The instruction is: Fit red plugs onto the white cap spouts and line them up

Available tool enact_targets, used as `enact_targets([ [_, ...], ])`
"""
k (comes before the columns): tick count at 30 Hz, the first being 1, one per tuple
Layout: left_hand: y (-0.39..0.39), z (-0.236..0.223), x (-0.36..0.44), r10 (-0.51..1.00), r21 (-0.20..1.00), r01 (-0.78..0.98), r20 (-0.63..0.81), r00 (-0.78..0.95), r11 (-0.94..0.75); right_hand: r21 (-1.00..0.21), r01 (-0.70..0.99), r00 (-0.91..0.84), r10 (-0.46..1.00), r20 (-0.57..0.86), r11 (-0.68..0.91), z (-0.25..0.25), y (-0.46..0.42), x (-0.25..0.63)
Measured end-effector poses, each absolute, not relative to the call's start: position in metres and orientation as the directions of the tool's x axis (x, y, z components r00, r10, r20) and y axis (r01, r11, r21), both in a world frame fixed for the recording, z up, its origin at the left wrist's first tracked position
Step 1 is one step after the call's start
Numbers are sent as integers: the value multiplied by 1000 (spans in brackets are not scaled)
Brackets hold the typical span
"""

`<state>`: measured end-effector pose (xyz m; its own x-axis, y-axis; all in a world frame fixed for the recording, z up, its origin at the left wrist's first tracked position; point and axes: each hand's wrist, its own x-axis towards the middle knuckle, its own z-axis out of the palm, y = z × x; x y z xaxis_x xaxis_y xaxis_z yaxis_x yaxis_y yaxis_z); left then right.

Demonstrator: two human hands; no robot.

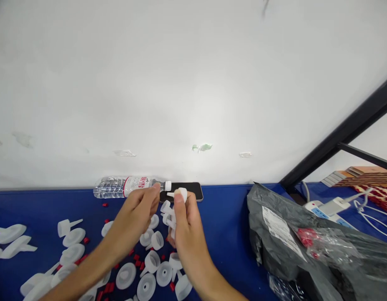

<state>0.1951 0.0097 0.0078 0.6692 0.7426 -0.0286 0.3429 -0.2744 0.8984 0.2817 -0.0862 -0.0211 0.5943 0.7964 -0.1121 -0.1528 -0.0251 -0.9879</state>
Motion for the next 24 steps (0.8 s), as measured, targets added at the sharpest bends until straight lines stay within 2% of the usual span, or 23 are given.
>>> enact_targets([
  [1, 17, 10, 191, 713, 868, 379, -40, 699, -322, -993, -87, 540, 833, -115, -81, -13, -86, 289],
  [3, 29, 13, 182, 652, 785, 448, -75, 755, -429, -961, 228, 413, 909, -52, -159, 3, -89, 304],
  [5, 35, 12, 173, 610, 685, 504, -110, 785, -526, -841, 490, 323, 944, -67, -227, 13, -94, 315],
  [8, 36, 7, 167, 573, 542, 554, -154, 805, -632, -650, 693, 277, 948, -160, -312, 15, -100, 318],
  [12, 29, 2, 172, 520, 424, 557, -211, 828, -714, -457, 814, 290, 933, -212, -357, 8, -101, 302],
  [15, 27, 2, 176, 493, 383, 542, -226, 840, -749, -368, 860, 289, 932, -220, -353, 5, -99, 294],
  [21, 29, 4, 170, 486, 367, 517, -179, 855, -773, -370, 858, 295, 931, -213, -357, 8, -101, 297],
  [24, 30, 5, 167, 494, 373, 509, -142, 858, -776, -335, 875, 321, 937, -139, -350, 11, -103, 301],
])
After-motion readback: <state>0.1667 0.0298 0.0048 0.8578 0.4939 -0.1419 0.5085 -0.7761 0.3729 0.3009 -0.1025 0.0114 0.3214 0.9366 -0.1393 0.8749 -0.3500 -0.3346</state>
